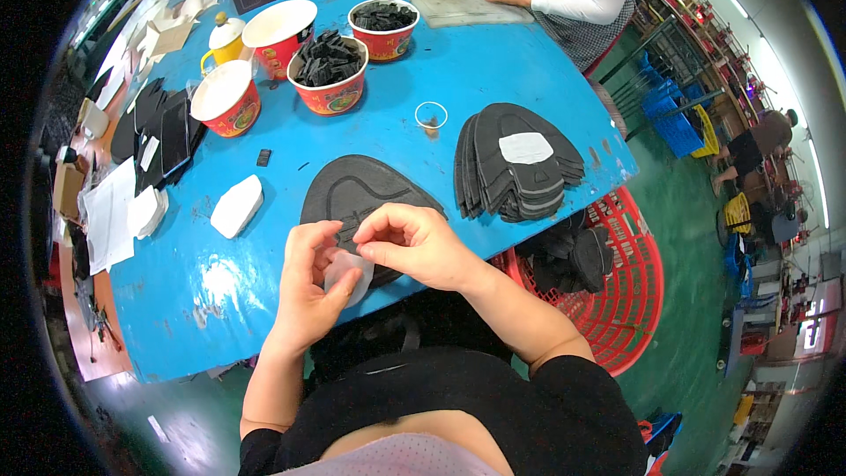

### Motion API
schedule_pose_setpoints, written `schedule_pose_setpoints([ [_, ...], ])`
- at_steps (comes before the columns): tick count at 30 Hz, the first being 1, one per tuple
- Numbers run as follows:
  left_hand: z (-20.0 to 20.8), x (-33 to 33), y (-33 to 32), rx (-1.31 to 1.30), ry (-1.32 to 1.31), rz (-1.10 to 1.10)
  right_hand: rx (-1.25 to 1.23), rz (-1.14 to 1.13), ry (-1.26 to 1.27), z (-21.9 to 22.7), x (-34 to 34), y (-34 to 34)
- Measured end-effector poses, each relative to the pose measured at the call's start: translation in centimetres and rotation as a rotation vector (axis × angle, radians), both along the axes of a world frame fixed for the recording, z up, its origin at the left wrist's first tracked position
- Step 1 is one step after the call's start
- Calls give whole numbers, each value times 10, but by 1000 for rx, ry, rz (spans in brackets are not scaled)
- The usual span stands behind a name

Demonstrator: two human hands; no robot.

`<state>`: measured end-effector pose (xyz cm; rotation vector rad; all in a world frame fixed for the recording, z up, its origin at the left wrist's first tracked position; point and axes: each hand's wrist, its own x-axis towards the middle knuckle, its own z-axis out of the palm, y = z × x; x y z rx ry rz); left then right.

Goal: The person peels the backing off adhesive patches, sticks them onto shoe upper components, presses them down, and stacks the finished components by hand.

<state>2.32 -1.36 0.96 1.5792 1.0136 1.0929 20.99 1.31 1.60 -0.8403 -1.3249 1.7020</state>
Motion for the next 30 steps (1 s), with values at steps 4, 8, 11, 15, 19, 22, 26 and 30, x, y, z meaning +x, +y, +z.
schedule_pose_setpoints([
  [4, -2, -3, 2, 4, 35, 6, 31, -34, -53, 1, 0, 1],
  [8, -8, -3, 15, -24, -56, 49, 0, -98, -67, 6, -7, 11],
  [11, -12, -1, 26, 33, -132, 56, 42, -100, -105, 5, -9, 16],
  [15, -19, -1, 31, -24, -250, 38, -49, -106, -73, 2, -4, 26],
  [19, -16, -4, 27, -50, -221, -17, -108, -122, -51, 0, -5, 25],
  [22, -17, -4, 26, -60, -218, -12, -56, -80, -97, 0, -7, 21],
  [26, -17, -2, 27, -49, -179, 0, -53, -77, -81, -4, -5, 20],
  [30, -12, -6, 17, 522, 353, 248, 16, -271, -29, -10, -8, 19],
])
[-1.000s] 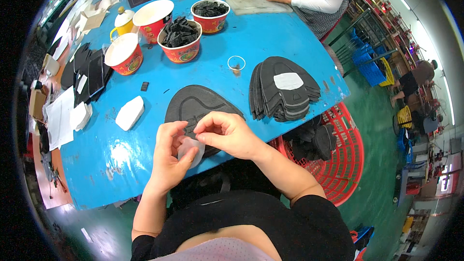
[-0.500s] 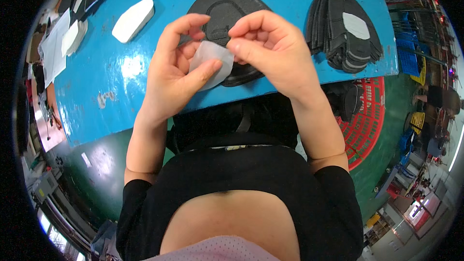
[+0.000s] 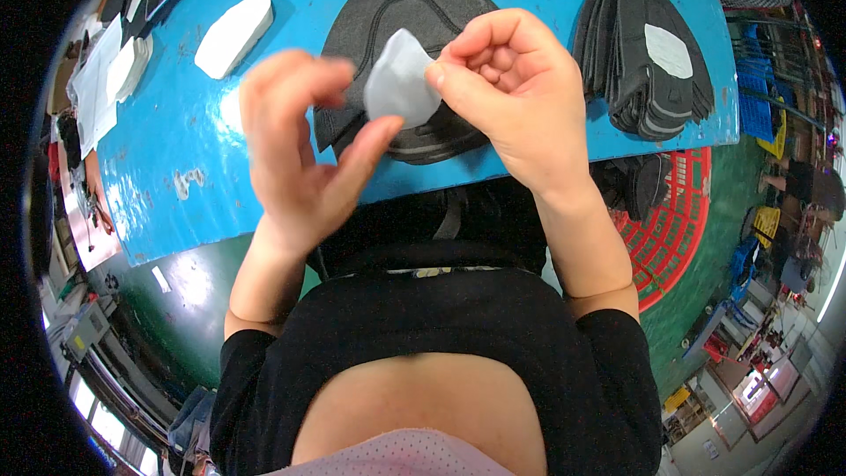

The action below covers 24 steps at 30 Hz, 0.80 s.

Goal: The person peels the backing off adhesive patches, sticks them onto shoe upper components, presses them down, and stacks the finished components by hand.

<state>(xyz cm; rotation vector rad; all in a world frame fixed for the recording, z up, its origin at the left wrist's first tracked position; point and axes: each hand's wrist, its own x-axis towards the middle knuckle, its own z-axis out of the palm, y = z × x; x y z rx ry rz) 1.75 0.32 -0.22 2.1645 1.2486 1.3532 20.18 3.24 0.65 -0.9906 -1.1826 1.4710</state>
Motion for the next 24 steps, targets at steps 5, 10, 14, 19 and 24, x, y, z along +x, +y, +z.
schedule_pose_setpoints([
  [5, -8, 20, 0, -97, -251, -85, -31, -22, 216, 1, -16, -7],
  [10, -14, 23, -2, -256, -427, -118, -148, -6, 319, -2, -17, -11],
  [14, -12, 25, -2, -337, -498, -132, -156, 27, 331, 1, -14, -9],
  [19, -13, 26, -2, -406, -564, -142, -139, 4, 225, 3, -13, -11],
  [24, -10, 24, -5, -201, -236, -117, -27, -27, 223, -10, -15, -14],
])
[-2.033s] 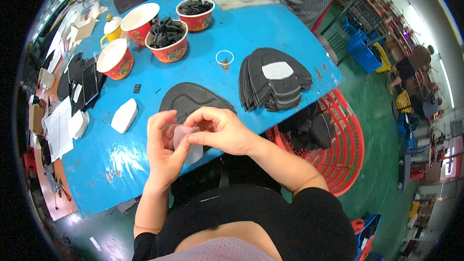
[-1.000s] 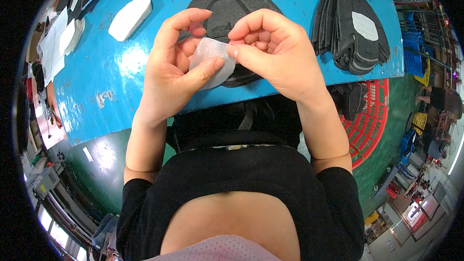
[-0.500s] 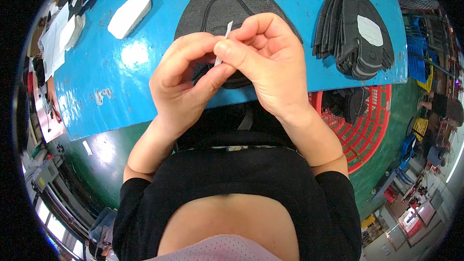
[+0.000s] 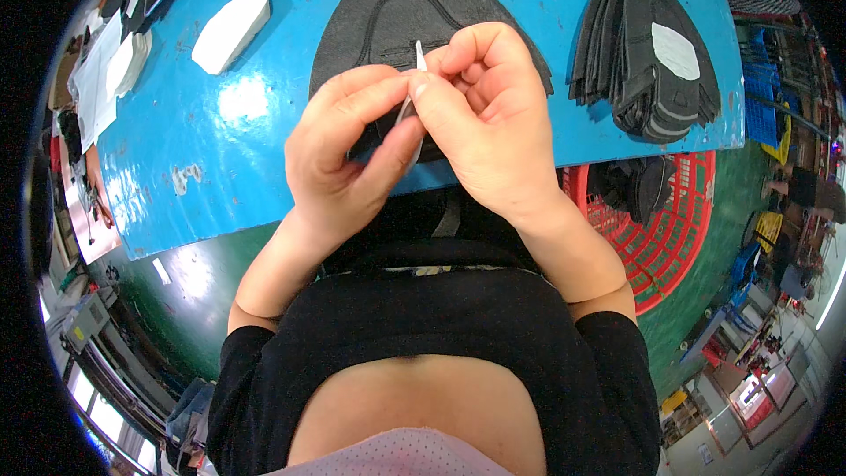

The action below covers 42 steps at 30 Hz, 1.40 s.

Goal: The person peels the backing off adhesive patches, sticks them onto shoe upper components, presses them down, and stacks the finished components by hand.

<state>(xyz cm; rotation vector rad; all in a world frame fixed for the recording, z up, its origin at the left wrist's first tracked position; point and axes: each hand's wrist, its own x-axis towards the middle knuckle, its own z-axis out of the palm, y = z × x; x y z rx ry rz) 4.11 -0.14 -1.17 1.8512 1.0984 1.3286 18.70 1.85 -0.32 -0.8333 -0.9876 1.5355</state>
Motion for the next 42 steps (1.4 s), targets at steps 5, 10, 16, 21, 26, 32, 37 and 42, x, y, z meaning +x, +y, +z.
schedule_pose_setpoints([
  [5, -4, -1, 7, -108, -289, 0, -2, 32, -54, 0, 0, -1],
  [10, 0, -3, 6, -238, -353, 14, 73, 44, -91, 0, -1, -2],
  [16, -2, 1, 4, -310, -421, 51, 79, 43, -104, -2, 0, -5],
  [21, 7, -3, 1, -465, -469, -15, 216, 72, -169, -4, 0, -6],
  [26, 7, -3, 2, -591, -444, 46, 153, 76, -99, -6, 5, -6],
  [32, 0, 1, 1, -468, -582, 54, 107, 136, -68, -4, 18, -2],
  [37, -2, 3, -1, -286, -429, 29, -11, 198, -456, 14, 11, -1],
  [42, 1, -3, -9, -582, -699, 28, 41, 100, -275, 7, 13, -6],
])
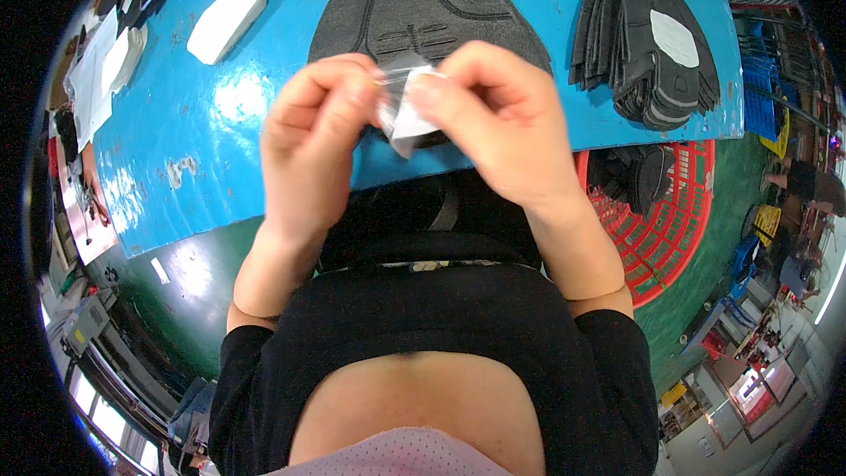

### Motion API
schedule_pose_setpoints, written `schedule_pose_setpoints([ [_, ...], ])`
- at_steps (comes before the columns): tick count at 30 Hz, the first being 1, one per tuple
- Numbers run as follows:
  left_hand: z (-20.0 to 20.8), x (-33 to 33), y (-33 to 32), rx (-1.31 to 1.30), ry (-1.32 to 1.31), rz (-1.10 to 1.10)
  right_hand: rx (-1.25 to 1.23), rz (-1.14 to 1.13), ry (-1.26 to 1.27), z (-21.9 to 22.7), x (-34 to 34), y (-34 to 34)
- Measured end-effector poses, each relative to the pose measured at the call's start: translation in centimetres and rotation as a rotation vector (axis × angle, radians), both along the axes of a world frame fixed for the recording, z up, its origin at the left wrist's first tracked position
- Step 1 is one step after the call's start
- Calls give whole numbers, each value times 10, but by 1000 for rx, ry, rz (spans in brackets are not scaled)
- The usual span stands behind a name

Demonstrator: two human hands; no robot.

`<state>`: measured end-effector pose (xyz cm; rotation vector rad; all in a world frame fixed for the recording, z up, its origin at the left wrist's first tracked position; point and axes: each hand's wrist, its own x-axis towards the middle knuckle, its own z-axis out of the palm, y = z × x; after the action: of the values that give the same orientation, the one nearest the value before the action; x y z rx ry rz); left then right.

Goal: The person peels the backing off adhesive patches, sticks them onto shoe upper components, presses them down, and stacks the finished components by hand.

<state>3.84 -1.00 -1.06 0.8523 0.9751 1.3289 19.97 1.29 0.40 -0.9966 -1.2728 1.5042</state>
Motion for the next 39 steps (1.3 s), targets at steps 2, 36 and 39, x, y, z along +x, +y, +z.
schedule_pose_setpoints([
  [2, -4, -27, 10, -119, -107, 149, 73, -79, 88, -1, 22, 2],
  [36, -3, -12, -27, 402, 962, 10, -46, -141, -31, -8, 9, -33],
  [39, 6, -14, -4, 507, 1237, 13, 93, -177, -322, 2, 8, -9],
])
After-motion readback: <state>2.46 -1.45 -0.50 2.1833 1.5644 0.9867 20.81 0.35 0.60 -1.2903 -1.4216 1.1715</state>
